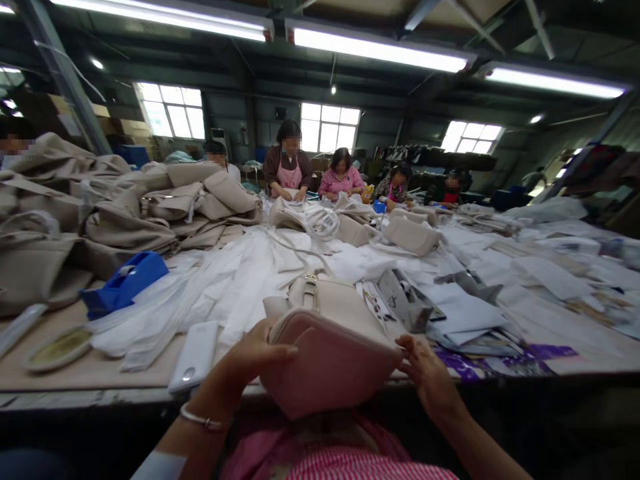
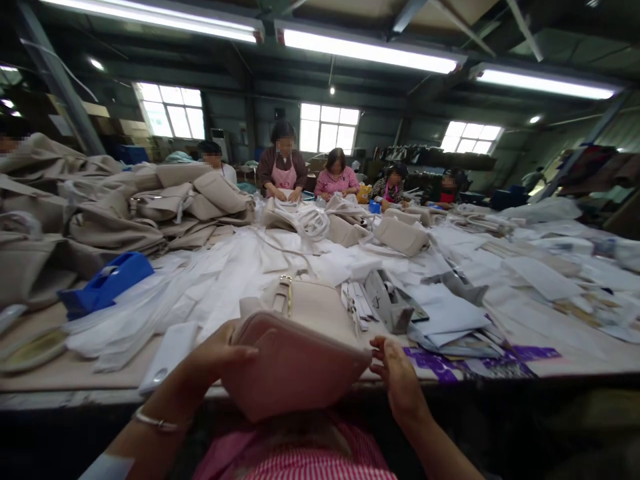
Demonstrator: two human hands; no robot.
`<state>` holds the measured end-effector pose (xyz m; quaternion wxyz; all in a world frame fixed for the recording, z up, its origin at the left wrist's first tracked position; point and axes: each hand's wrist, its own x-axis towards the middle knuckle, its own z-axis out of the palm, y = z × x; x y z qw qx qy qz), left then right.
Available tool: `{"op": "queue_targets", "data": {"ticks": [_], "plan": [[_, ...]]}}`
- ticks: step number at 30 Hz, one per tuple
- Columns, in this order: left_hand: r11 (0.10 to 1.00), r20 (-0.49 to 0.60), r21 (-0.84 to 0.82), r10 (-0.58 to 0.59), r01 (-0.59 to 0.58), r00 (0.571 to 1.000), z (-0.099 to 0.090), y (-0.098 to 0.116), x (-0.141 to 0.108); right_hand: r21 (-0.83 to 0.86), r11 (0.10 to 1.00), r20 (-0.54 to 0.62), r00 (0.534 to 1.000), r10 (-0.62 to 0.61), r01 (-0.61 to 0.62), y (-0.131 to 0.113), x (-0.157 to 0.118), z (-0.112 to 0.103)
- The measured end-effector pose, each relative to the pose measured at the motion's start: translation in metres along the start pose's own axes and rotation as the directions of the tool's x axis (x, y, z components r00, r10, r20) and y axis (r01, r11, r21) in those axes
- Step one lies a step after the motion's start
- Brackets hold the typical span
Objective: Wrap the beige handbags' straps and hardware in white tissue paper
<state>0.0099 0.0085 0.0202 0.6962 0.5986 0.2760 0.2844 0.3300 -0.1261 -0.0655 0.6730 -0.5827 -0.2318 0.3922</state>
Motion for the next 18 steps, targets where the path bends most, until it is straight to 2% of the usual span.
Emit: {"op": "queue_targets", "data": {"ticks": [1, 3, 5, 7, 9, 12, 14, 16, 18], "plan": [[0.99, -0.068, 0.135, -0.02, 0.029, 0.997, -0.004, -0.008, -0.012, -0.012, 1.0, 0.059, 0.998, 0.027, -0.026, 0.002, -0.004, 0.001], [0.947, -0.28, 0.294, -0.042, 0.127, 0.959, -0.008, -0.027, -0.031, -0.059, 0.994, 0.156, 0.983, 0.1, -0.092, 0.007, -0.012, 0.008], [0.939, -0.405, 0.28, -0.071, 0.198, 0.912, -0.006, -0.047, -0.046, -0.112, 0.988, 0.205, 0.97, 0.13, -0.109, 0.012, -0.016, 0.018], [0.961, -0.377, 0.193, -0.112, 0.196, 0.919, 0.0, -0.063, -0.058, -0.151, 0.987, 0.195, 0.976, 0.093, -0.064, 0.015, -0.014, 0.025], [0.969, -0.274, 0.16, -0.14, 0.189, 0.952, 0.005, -0.073, -0.067, -0.213, 0.977, 0.102, 0.993, 0.053, -0.03, 0.018, -0.008, 0.029], [0.933, -0.125, 0.248, -0.236, 0.26, 0.964, 0.007, -0.077, -0.078, -0.336, 0.938, -0.047, 0.996, 0.074, -0.086, 0.02, 0.0, 0.027], [0.925, -0.101, 0.251, -0.266, 0.284, 0.959, 0.003, -0.074, -0.08, -0.353, 0.923, 0.005, 0.986, 0.164, -0.152, 0.02, 0.0, 0.024], [0.951, -0.134, 0.128, -0.263, 0.28, 0.955, -0.003, -0.068, -0.075, -0.339, 0.917, 0.142, 0.953, 0.268, -0.208, 0.02, -0.004, 0.022], [0.959, -0.206, -0.037, -0.283, 0.281, 0.937, -0.011, -0.062, -0.059, -0.286, 0.921, 0.259, 0.904, 0.342, -0.266, 0.019, -0.008, 0.022]]}}
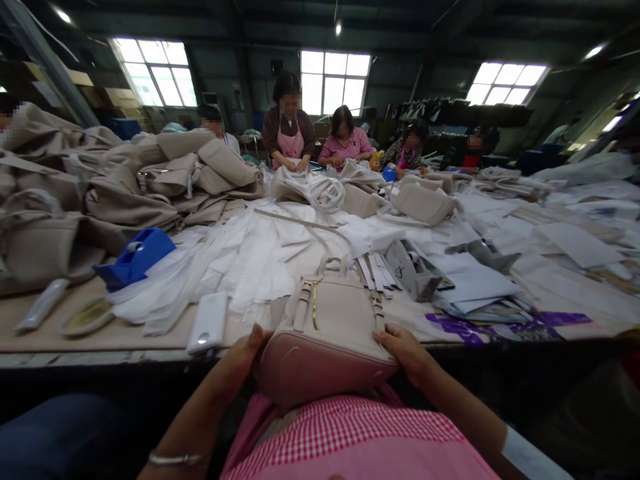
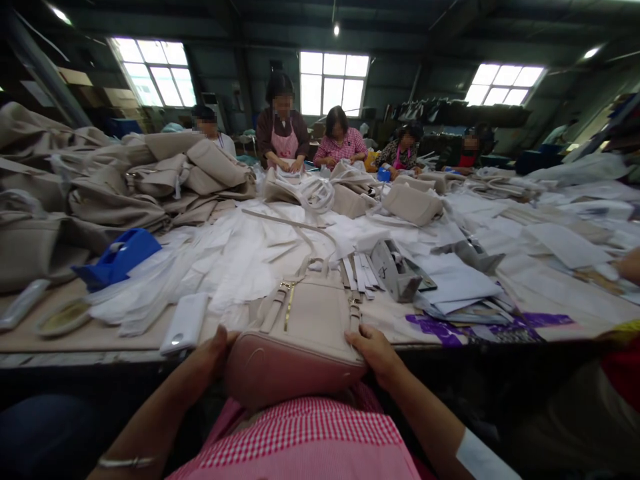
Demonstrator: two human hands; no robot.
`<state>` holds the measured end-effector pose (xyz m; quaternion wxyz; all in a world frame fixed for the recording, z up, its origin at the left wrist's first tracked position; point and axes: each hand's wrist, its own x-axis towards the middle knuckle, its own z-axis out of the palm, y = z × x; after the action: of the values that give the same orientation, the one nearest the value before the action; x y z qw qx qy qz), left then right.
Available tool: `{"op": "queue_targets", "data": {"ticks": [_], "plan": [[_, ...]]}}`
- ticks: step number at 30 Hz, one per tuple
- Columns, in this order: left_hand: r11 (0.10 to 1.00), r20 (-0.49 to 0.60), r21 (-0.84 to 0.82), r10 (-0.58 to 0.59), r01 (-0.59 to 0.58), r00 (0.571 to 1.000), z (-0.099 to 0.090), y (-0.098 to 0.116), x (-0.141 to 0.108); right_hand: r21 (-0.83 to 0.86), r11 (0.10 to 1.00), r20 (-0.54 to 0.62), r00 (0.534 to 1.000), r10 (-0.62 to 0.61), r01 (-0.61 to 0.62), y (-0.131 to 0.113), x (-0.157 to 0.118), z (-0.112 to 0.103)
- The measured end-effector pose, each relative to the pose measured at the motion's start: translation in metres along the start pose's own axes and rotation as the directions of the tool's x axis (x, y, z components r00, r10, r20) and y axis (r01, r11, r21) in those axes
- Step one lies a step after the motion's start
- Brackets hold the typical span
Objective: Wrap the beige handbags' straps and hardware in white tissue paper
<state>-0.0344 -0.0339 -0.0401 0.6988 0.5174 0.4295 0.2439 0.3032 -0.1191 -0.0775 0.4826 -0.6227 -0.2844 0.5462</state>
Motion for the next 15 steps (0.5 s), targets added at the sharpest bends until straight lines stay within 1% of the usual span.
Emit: {"op": "queue_targets", "data": {"ticks": [2, 3, 4, 5, 7, 9, 11, 13, 15], "plan": [[0.997, -0.088, -0.066, -0.049, 0.044, 0.995, -0.003, 0.01, 0.025, 0.129, 0.991, 0.103, 0.994, 0.026, -0.039, -0.002, -0.001, 0.004], [0.992, -0.088, -0.098, -0.087, 0.079, 0.992, -0.003, 0.015, 0.04, 0.199, 0.978, 0.137, 0.99, 0.036, -0.063, -0.003, 0.001, 0.007], [0.981, -0.075, -0.12, -0.162, 0.153, 0.984, -0.003, 0.018, 0.055, 0.259, 0.962, 0.162, 0.986, 0.041, -0.082, -0.003, 0.003, 0.01], [0.976, -0.042, -0.124, -0.185, 0.179, 0.982, -0.002, 0.021, 0.071, 0.3, 0.949, 0.178, 0.983, 0.046, -0.098, -0.004, 0.007, 0.012], [0.972, -0.007, -0.128, -0.201, 0.198, 0.98, 0.004, 0.026, 0.097, 0.338, 0.933, 0.19, 0.98, 0.06, -0.123, -0.004, 0.018, 0.015], [0.975, 0.022, -0.129, -0.18, 0.181, 0.983, 0.013, 0.031, 0.114, 0.355, 0.923, 0.188, 0.978, 0.086, -0.15, -0.007, 0.028, 0.014], [0.98, 0.039, -0.132, -0.147, 0.151, 0.988, 0.024, 0.037, 0.119, 0.353, 0.916, 0.178, 0.975, 0.135, -0.192, -0.015, 0.034, 0.01], [0.984, 0.037, -0.151, -0.09, 0.095, 0.995, 0.033, 0.046, 0.114, 0.317, 0.924, 0.168, 0.972, 0.165, -0.212, -0.031, 0.032, 0.002], [0.98, 0.031, -0.201, 0.007, -0.001, 1.0, 0.041, 0.054, 0.102, 0.264, 0.951, 0.158, 0.98, 0.122, -0.161, -0.053, 0.024, -0.009]]}}
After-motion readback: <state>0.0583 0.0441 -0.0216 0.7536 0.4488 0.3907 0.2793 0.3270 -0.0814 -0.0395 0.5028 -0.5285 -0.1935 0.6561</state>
